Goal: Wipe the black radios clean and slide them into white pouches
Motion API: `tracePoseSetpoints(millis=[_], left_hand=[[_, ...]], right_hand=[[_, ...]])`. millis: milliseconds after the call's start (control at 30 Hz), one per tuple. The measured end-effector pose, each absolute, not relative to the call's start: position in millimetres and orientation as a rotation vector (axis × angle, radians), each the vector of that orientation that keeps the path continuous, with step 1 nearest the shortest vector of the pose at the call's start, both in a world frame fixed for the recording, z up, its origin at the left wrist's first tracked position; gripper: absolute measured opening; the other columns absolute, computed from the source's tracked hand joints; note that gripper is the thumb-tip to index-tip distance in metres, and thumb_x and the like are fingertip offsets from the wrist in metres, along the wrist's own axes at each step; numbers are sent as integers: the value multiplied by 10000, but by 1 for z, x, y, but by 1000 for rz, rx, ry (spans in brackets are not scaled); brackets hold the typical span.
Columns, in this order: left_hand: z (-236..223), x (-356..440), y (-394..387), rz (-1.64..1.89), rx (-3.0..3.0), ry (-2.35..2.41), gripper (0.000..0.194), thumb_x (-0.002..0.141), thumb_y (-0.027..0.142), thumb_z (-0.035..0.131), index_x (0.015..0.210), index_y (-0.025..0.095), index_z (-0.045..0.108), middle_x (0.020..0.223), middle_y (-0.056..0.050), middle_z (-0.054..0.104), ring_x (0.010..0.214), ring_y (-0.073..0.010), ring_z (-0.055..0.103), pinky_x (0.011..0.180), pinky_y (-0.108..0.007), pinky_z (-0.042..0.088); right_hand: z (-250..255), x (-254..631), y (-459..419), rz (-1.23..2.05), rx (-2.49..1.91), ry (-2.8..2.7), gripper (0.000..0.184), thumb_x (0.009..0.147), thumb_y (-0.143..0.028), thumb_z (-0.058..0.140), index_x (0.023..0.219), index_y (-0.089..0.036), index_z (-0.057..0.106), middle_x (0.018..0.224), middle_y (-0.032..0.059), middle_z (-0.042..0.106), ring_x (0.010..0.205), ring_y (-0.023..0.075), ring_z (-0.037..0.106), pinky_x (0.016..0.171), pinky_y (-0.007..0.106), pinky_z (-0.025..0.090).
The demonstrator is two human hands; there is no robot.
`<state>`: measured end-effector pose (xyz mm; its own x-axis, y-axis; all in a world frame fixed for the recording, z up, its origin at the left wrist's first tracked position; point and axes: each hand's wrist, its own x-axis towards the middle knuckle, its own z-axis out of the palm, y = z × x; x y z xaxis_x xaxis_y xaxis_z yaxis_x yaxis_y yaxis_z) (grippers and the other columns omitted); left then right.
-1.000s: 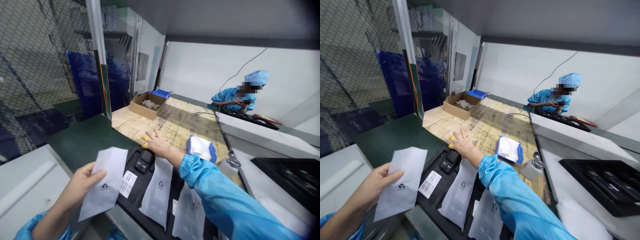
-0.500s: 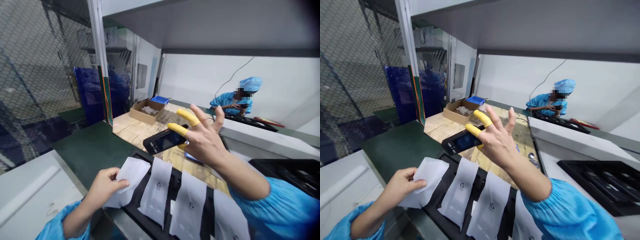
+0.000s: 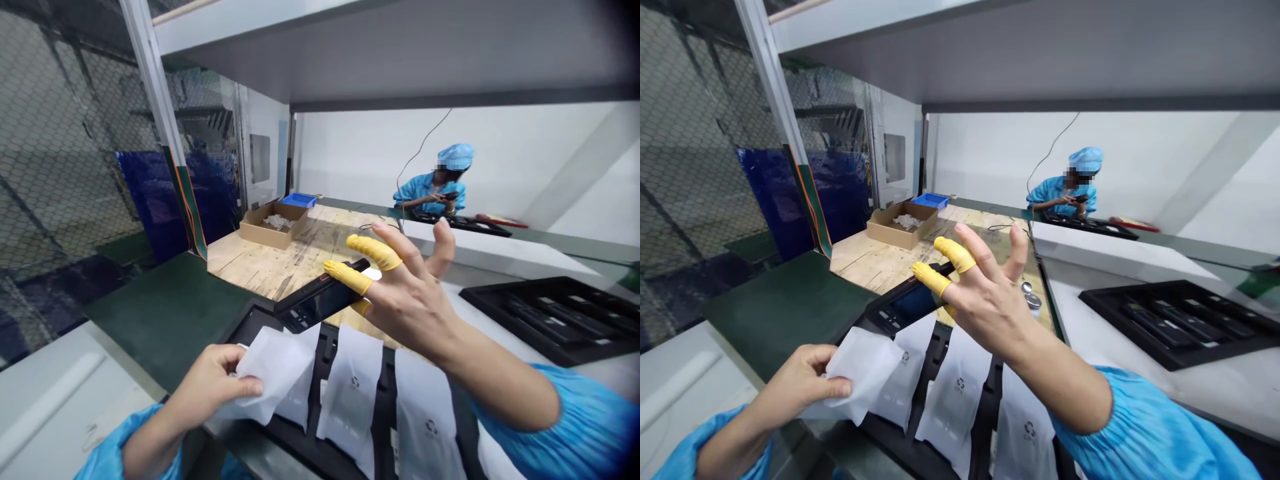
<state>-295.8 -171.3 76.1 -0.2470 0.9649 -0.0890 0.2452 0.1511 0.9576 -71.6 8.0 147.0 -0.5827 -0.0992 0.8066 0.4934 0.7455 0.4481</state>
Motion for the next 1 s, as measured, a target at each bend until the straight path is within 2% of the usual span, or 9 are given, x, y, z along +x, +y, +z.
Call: tracePoseSetpoints(millis=[167, 367, 600, 767, 1000], left_hand=[[75, -291, -164, 1141, 1110, 1742, 327, 495, 396, 776, 635, 117, 680, 606, -21, 603, 590, -149, 493, 534, -219, 376], [73, -286, -156, 1081, 1139, 1874, 437, 590, 550, 701, 543, 126, 603, 529, -32, 568, 507, -155, 486, 449, -229, 343], [78, -269, -150, 1079, 1111, 1841, 386, 527, 483, 756, 613, 117, 669, 543, -14, 574, 519, -140, 480, 457, -213, 352], [79, -267, -148, 1137, 1121, 1830, 404, 458, 462, 801, 588, 121, 627, 552, 0, 555, 539, -138, 481, 480, -211, 366], [83, -264, -147, 1124, 1372, 1879, 396, 591, 521, 740, 584, 136, 646, 547, 0, 533, 556, -147, 478, 506, -219, 397]], right_hand=[[145, -62, 6, -787, -307, -2032, 471, 771, -53, 572, 1121, -368, 582, 1161, 40, 595, 1291, 279, 407, 1067, 670, 73], [147, -49, 8, -771, -365, -1972, 462, 744, -114, 619, 1138, -352, 580, 1163, 63, 566, 1288, 293, 391, 1050, 674, 79], [143, -44, 8, -781, -382, -1978, 435, 746, -142, 638, 1137, -327, 590, 1156, 68, 570, 1269, 283, 397, 1056, 655, 78], [140, -39, 9, -770, -380, -1968, 410, 755, -149, 628, 1127, -320, 603, 1105, 69, 585, 1250, 286, 414, 1055, 655, 81], [142, -36, 9, -760, -425, -1965, 430, 749, -86, 598, 1101, -332, 617, 1095, 47, 601, 1257, 269, 407, 1068, 644, 75]])
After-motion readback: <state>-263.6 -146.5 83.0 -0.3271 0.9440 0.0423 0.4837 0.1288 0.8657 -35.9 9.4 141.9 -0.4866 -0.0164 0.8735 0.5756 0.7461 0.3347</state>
